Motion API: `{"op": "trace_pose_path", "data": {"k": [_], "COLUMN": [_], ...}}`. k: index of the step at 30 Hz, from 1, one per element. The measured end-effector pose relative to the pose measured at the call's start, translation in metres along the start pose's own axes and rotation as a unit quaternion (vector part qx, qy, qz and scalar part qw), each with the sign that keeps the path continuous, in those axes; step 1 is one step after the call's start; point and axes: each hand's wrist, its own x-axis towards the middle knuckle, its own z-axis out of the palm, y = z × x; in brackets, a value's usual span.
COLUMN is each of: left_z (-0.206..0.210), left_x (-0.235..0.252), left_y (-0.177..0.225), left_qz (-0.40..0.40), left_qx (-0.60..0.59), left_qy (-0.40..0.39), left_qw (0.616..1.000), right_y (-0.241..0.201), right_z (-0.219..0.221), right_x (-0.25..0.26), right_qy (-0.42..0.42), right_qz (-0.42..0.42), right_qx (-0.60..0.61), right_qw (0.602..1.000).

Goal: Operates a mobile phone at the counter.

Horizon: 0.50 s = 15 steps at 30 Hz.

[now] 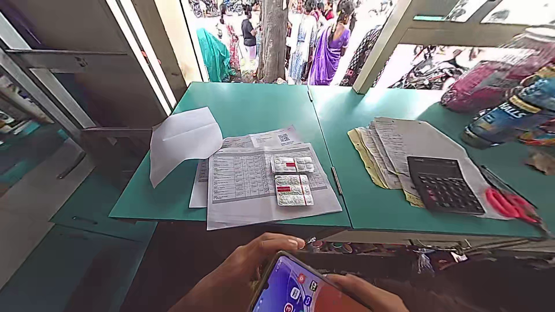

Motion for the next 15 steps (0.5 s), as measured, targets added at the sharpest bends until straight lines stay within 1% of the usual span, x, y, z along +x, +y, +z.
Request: {"op": "trace_pose_path", "data": {"k": [2, 5, 7, 8, 10, 12, 13, 15], "left_z": [-0.014, -0.032, -0.042, -0.045, -0.049, -0.045, -0.041, -0.033], "left_x": [0.007, 0.013, 0.013, 0.013, 0.01, 0.009, 0.012, 0.015], "left_y": [-0.002, -0.009, -0.016, -0.02, -0.025, -0.027, -0.027, -0.028], "left_qz": [0.027, 0.069, 0.081, 0.081, 0.077, 0.057, 0.044, 0.009], "left_qx": [0.051, 0.131, 0.167, 0.157, 0.075, -0.03, -0.064, -0.092], "left_qy": [0.034, 0.111, 0.161, 0.174, 0.181, 0.211, 0.243, 0.301], "left_qw": [0.998, 0.983, 0.969, 0.969, 0.978, 0.975, 0.967, 0.949], "right_y": [-0.009, -0.014, -0.014, -0.012, -0.006, 0.004, 0.011, 0.021], "right_z": [-0.009, -0.019, -0.022, -0.02, -0.017, -0.013, -0.011, -0.005], "right_x": [0.023, 0.059, 0.08, 0.088, 0.098, 0.105, 0.108, 0.11], "right_qy": [-0.026, -0.046, -0.054, -0.063, -0.104, -0.167, -0.2, -0.244], "right_qz": [-0.011, -0.012, -0.033, -0.042, -0.037, -0.008, 0.005, 0.029], "right_qx": [0.008, 0.092, 0.092, 0.076, 0.066, 0.105, 0.135, 0.188], "right_qw": [1.0, 0.995, 0.994, 0.994, 0.992, 0.98, 0.971, 0.951]}}
